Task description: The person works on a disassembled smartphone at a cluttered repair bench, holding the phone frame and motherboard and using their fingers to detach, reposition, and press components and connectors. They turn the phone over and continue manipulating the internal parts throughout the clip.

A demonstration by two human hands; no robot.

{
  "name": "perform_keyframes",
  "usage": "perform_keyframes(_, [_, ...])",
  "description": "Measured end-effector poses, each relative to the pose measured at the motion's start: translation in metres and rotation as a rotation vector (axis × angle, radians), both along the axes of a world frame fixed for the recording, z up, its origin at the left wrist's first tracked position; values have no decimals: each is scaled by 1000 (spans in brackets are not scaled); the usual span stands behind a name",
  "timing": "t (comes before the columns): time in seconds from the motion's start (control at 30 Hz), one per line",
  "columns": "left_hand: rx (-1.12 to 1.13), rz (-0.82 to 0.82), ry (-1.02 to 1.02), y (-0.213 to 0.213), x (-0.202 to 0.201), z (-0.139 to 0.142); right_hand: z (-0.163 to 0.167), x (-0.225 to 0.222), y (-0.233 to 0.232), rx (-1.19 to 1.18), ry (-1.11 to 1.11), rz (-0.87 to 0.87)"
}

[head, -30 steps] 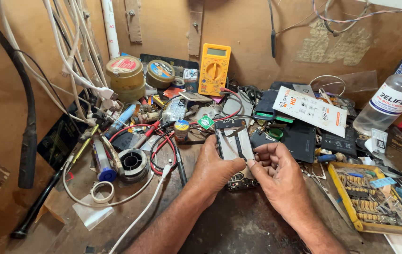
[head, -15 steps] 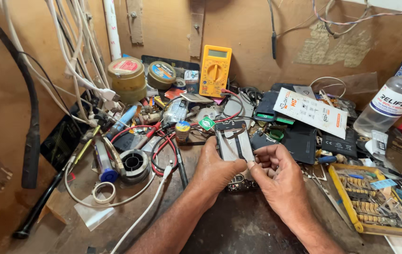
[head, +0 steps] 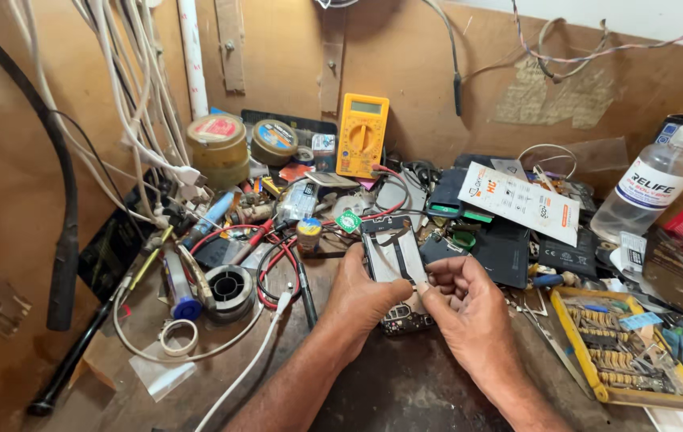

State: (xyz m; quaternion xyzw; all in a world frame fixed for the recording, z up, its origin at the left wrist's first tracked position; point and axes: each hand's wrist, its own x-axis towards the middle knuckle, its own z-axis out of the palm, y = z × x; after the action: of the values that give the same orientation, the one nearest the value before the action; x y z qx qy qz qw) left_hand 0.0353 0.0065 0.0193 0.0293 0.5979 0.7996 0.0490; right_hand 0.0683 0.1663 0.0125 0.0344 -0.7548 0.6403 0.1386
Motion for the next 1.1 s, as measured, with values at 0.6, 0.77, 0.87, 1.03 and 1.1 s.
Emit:
perform_keyframes(0.6, [538, -117, -46, -9, -1, 22, 13, 4, 1, 35, 30, -115])
perform_keyframes(0.77, [559, -199, -146, -15, 1, 37, 18, 7, 2, -169, -12, -49])
perform_keyframes(0.87, [526, -272, -149, -22, -4, 45, 25, 5, 14, -264, 5, -97])
perform_keyframes(1.03, [335, -403, -211, -33, -14, 44, 33, 0, 30, -391, 44, -156])
perform_keyframes(1.1, [212, -454, -135, -29, -11, 36, 32, -3, 28, -358, 106, -127])
